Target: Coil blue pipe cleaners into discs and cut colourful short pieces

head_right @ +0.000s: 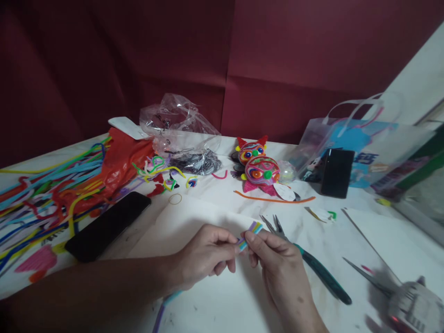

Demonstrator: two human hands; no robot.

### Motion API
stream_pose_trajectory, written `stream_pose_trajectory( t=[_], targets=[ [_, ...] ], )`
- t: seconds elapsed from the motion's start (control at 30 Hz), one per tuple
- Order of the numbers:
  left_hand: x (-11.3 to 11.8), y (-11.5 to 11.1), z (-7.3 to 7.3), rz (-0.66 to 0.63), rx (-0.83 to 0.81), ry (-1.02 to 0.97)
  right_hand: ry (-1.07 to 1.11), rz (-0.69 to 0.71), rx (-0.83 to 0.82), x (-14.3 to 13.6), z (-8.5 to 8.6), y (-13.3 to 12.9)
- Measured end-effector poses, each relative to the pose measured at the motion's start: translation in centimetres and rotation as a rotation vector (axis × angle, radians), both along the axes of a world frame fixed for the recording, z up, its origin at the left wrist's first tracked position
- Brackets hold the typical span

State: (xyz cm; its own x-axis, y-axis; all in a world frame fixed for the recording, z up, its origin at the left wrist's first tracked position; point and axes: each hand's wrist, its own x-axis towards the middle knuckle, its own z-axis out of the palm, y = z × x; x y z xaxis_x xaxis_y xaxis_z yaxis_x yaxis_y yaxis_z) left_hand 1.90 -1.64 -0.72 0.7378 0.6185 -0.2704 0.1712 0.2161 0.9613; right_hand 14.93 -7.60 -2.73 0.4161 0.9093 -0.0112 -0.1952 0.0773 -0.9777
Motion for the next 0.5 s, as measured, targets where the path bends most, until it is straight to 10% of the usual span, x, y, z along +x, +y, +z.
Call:
stream_pose_trajectory(
  t=[0.5],
  targets=[
    [0.1,0.5,0.1,0.192,0.046,-0.034,-0.215,-0.043,-0.08,2.1,1.1,-0.3]
  ],
)
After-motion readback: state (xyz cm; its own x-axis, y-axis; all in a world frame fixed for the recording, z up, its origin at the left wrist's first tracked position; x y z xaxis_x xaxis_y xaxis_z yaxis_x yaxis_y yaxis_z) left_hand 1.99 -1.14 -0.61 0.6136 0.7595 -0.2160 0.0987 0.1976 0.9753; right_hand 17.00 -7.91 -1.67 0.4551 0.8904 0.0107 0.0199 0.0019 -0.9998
